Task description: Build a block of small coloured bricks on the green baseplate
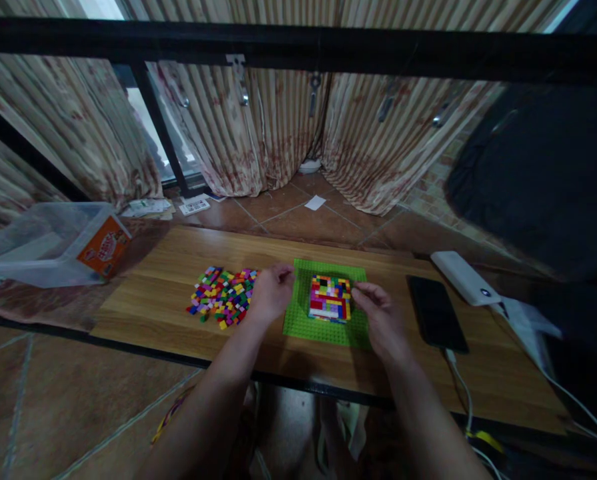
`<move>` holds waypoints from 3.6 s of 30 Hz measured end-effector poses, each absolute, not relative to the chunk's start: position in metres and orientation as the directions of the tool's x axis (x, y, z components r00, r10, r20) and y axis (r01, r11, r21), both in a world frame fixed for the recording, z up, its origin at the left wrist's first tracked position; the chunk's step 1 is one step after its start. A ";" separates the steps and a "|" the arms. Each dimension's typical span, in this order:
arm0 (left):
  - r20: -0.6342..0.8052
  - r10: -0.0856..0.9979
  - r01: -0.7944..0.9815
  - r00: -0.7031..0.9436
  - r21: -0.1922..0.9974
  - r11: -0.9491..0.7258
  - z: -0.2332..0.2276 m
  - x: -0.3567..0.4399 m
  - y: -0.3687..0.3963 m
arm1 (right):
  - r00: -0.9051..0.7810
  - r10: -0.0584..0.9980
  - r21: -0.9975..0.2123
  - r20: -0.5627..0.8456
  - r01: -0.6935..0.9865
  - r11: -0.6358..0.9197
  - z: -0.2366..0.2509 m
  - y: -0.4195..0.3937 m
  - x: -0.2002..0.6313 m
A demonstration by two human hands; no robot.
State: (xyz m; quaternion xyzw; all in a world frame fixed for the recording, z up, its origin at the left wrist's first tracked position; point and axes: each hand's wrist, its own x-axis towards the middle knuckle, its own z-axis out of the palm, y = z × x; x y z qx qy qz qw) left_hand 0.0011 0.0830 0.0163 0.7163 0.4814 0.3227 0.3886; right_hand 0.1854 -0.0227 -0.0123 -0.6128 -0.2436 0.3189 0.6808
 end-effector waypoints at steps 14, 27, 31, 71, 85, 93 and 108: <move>0.009 0.902 0.833 0.431 0.380 -0.402 0.026 -0.038 0.100 | 0.790 0.605 -0.990 -0.099 -0.141 0.021 -0.009 -0.019 0.190; 0.067 0.873 0.844 0.483 0.232 -0.484 0.016 -0.020 0.086 | 0.764 0.635 -0.992 -0.110 -0.125 -0.021 -0.007 -0.019 0.186; 0.140 0.866 0.812 0.479 0.303 -0.498 0.019 -0.019 0.088 | 0.767 0.634 -0.993 -0.099 -0.115 -0.016 -0.007 -0.018 0.186; 0.355 0.694 0.564 0.627 0.407 -0.718 0.018 0.049 0.051 | 0.693 0.721 -0.988 -0.009 0.106 -0.114 -0.015 -0.012 0.175; 0.343 0.695 0.549 0.631 0.435 -0.713 0.017 0.049 0.051 | 0.664 0.745 -0.914 0.065 0.339 -0.222 -0.013 -0.009 0.183; 0.329 0.734 0.528 0.594 0.529 -0.665 0.023 0.035 0.051 | 0.617 0.771 -0.835 0.161 0.501 -0.227 -0.006 -0.013 0.179; -0.012 0.817 0.696 0.576 0.530 -0.484 0.034 -0.062 0.097 | 0.725 0.683 -0.964 0.088 0.236 -0.125 -0.020 -0.014 0.192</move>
